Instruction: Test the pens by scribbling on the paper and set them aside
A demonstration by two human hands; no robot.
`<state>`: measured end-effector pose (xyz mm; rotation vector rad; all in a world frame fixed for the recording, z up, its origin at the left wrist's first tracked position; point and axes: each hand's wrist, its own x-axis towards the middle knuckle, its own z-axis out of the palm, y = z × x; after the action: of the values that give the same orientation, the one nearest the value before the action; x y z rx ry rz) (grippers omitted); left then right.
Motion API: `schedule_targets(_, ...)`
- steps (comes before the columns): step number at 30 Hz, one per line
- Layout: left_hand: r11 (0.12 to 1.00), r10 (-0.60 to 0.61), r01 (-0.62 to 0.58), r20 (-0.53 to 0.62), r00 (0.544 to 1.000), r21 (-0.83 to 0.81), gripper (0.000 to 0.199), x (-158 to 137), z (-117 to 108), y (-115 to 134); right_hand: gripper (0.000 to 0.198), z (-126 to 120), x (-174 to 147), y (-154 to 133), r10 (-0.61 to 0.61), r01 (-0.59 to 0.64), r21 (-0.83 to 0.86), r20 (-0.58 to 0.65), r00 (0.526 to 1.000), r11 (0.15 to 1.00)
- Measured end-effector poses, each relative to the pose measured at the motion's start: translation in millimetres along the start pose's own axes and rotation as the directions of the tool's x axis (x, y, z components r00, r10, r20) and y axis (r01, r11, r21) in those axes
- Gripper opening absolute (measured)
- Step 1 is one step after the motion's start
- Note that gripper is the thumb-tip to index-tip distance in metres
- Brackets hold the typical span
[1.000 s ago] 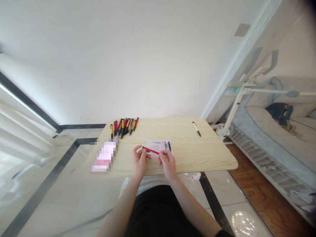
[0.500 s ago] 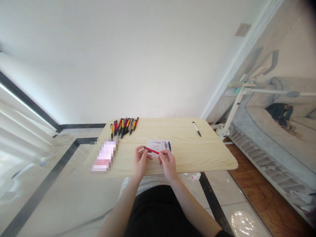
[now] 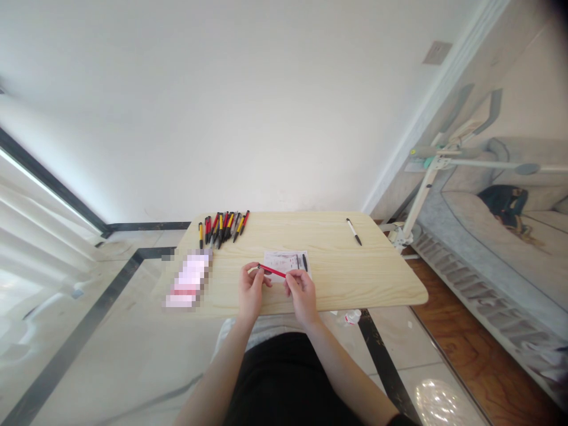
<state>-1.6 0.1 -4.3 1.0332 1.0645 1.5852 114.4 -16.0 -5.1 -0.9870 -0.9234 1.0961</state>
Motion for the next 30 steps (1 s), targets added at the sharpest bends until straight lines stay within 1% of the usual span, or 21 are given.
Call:
schedule_targets(14,0.999,-0.002,-0.001,-0.068,0.998,-0.052,0.023,0.6,-0.2,-2.2,0.017,-0.3,0.4,1.5,0.029,-0.029,0.006,-0.028,0.999,1.000)
schedule_targets(19,0.998,-0.005,0.000,-0.087,0.996,-0.063,0.022,0.4,0.4,-1.5,0.019,0.1,0.1,-0.6,0.023,-0.023,-0.005,-0.032,0.999,1.000)
schedule_targets(21,0.998,-0.006,0.001,-0.079,0.997,-0.064,0.022,1.0,0.4,-2.0,0.020,0.2,-0.1,-1.1,0.018,-0.018,-0.010,-0.023,1.000,1.000)
schedule_targets(25,0.998,-0.021,0.020,-0.023,1.000,-0.054,0.021,2.6,0.1,-3.4,0.020,0.1,-0.5,-1.5,0.020,-0.021,-0.017,-0.013,1.000,1.000)
schedule_targets(30,0.999,-0.004,0.001,-0.070,0.998,-0.042,0.021,2.1,-0.6,-4.3,0.020,-0.1,-0.5,-0.8,0.018,-0.018,-0.018,-0.013,1.000,1.000)
